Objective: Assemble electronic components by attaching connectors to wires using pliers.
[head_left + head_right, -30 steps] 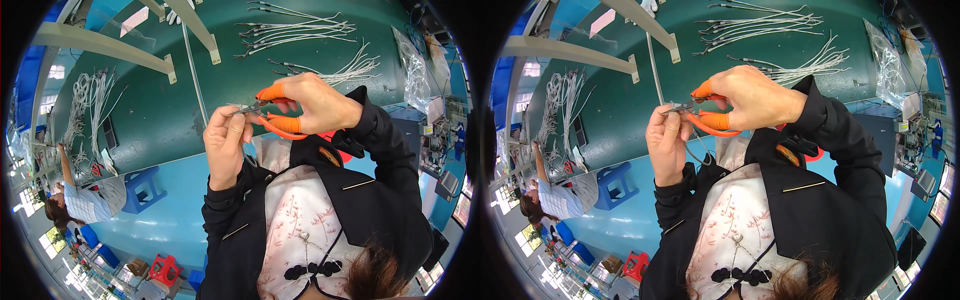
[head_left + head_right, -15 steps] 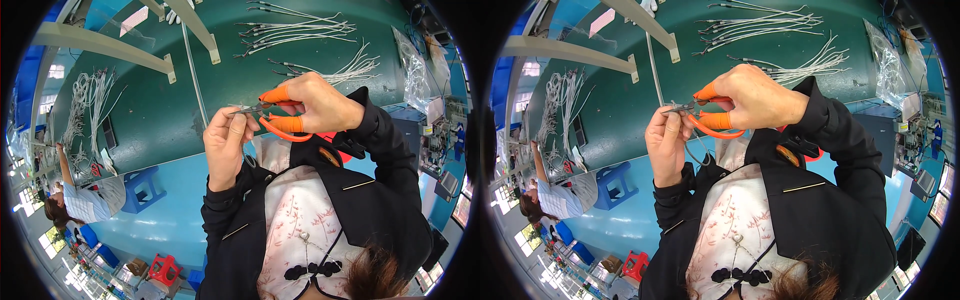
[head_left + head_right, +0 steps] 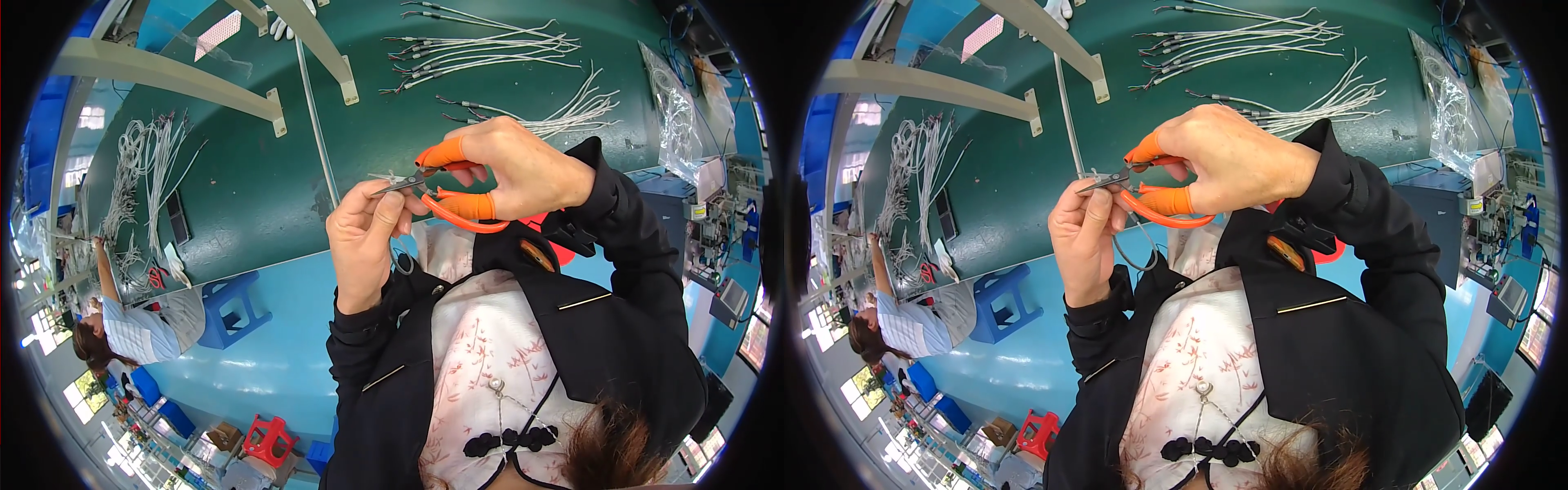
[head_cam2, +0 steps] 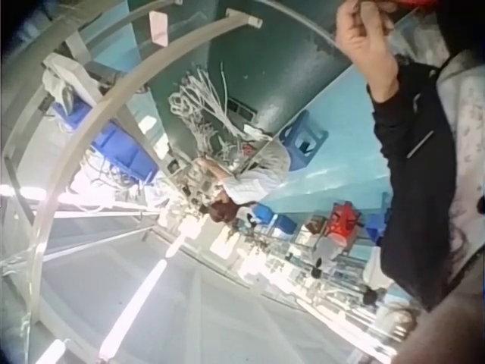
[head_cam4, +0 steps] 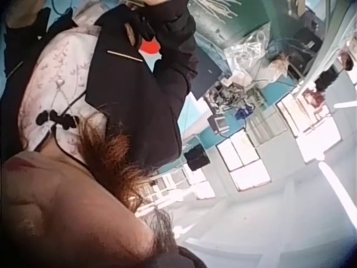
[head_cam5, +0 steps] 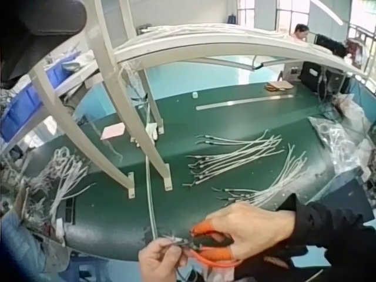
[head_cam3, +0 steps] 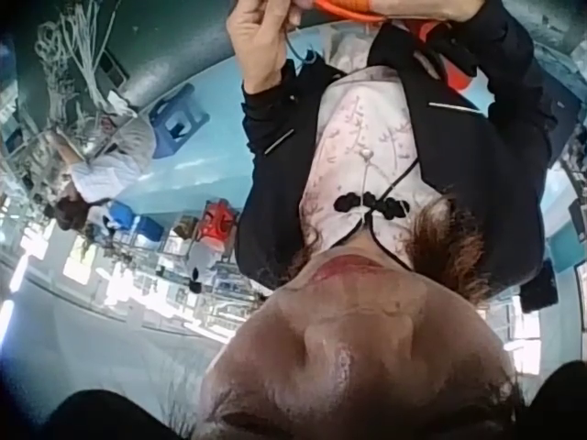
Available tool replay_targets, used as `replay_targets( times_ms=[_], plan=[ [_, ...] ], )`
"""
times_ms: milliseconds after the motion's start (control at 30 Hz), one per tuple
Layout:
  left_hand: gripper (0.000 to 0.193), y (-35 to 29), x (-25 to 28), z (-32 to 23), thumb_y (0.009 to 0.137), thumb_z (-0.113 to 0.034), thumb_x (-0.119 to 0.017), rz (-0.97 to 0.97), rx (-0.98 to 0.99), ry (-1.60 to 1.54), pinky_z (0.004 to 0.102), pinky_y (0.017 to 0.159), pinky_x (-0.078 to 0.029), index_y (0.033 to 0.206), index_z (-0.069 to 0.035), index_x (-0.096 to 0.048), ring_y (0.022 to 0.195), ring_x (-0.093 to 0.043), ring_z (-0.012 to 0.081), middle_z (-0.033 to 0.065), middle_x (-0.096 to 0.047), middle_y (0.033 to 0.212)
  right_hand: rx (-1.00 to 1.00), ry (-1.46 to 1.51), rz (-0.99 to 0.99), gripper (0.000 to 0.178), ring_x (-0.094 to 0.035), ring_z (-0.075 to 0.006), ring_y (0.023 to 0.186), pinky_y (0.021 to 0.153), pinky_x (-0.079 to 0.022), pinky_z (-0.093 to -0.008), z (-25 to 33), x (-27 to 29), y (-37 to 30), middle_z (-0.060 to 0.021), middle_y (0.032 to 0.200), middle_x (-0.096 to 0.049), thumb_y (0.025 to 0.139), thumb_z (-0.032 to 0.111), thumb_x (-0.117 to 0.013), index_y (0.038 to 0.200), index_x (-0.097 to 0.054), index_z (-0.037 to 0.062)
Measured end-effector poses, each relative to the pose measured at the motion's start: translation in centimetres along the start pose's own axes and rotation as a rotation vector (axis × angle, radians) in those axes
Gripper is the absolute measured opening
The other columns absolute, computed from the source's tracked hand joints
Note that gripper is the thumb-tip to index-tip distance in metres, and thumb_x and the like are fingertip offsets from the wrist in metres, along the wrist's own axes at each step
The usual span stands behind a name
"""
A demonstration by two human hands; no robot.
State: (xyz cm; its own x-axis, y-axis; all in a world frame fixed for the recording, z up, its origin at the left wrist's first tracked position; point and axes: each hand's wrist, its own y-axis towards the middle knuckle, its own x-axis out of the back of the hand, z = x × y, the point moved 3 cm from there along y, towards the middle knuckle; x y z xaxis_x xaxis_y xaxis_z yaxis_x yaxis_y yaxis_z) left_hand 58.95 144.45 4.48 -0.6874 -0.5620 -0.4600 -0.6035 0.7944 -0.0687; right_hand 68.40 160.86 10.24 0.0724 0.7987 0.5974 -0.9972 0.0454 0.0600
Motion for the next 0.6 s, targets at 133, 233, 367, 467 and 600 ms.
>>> replay_targets(
  times_ms=[133, 233, 367, 467, 600],
  plan=[
    [0.012, 0.02, -0.04, -0.19, 0.092, -0.005, -0.055, 0.034, 0.023, 0.045, 0.0222, 0.058, -0.042, 0.1, 0.002, -0.061, 0.061, -0.051, 0.0082, 0.0125, -0.068, 0.081, 0.001, 0.001, 0.01, 0.038, -0.049, -0.0172, 0.053, 0.048, -0.04, -0.0287, 0.05, 0.21, -0.21, -0.009, 0.065, -0.053, 0.073, 0.017, -0.075, 0.104, -0.064, -0.0022],
    [0.012, 0.01, -0.06, -0.25, 0.093, -0.006, -0.055, 0.036, 0.048, 0.069, 0.0213, 0.056, -0.041, 0.098, 0.002, -0.062, 0.06, -0.05, 0.0074, 0.0115, -0.068, 0.08, 0.003, 0.005, 0.002, 0.038, -0.049, -0.0164, 0.052, 0.047, -0.039, -0.0282, 0.04, 0.23, -0.38, -0.0091, 0.064, -0.053, 0.072, 0.016, -0.075, 0.103, -0.064, -0.0027],
    [0.012, 0.09, 0.0, -0.38, 0.093, -0.006, -0.054, 0.061, 0.052, 0.144, 0.0202, 0.055, -0.04, 0.099, 0.001, -0.061, 0.059, -0.049, 0.0067, 0.0109, -0.068, 0.08, 0.009, 0.011, -0.02, 0.037, -0.049, -0.0154, 0.05, 0.046, -0.039, -0.0274, -0.02, 0.23, -0.56, -0.0092, 0.064, -0.054, 0.072, 0.014, -0.075, 0.103, -0.064, -0.0034],
    [0.012, -0.01, -0.32, -0.26, 0.093, -0.006, -0.054, 0.018, 0.035, 0.101, 0.0196, 0.054, -0.04, 0.1, 0.001, -0.06, 0.059, -0.049, 0.0063, 0.0111, -0.068, 0.081, 0.017, 0.004, -0.028, 0.037, -0.048, -0.0151, 0.05, 0.045, -0.038, -0.0269, -0.14, 0.13, -0.61, -0.0094, 0.065, -0.054, 0.072, 0.013, -0.075, 0.103, -0.064, -0.0037],
    [0.012, -0.05, -0.11, -0.07, 0.093, -0.006, -0.054, 0.019, 0.014, 0.079, 0.0193, 0.053, -0.039, 0.102, 0.0, -0.059, 0.059, -0.049, 0.0061, 0.0119, -0.068, 0.082, -0.009, -0.022, -0.039, 0.037, -0.05, -0.0161, 0.051, 0.046, -0.039, -0.0275, -0.39, -0.1, -0.63, -0.0095, 0.066, -0.055, 0.073, 0.015, -0.075, 0.103, -0.064, -0.0033]
  ],
)
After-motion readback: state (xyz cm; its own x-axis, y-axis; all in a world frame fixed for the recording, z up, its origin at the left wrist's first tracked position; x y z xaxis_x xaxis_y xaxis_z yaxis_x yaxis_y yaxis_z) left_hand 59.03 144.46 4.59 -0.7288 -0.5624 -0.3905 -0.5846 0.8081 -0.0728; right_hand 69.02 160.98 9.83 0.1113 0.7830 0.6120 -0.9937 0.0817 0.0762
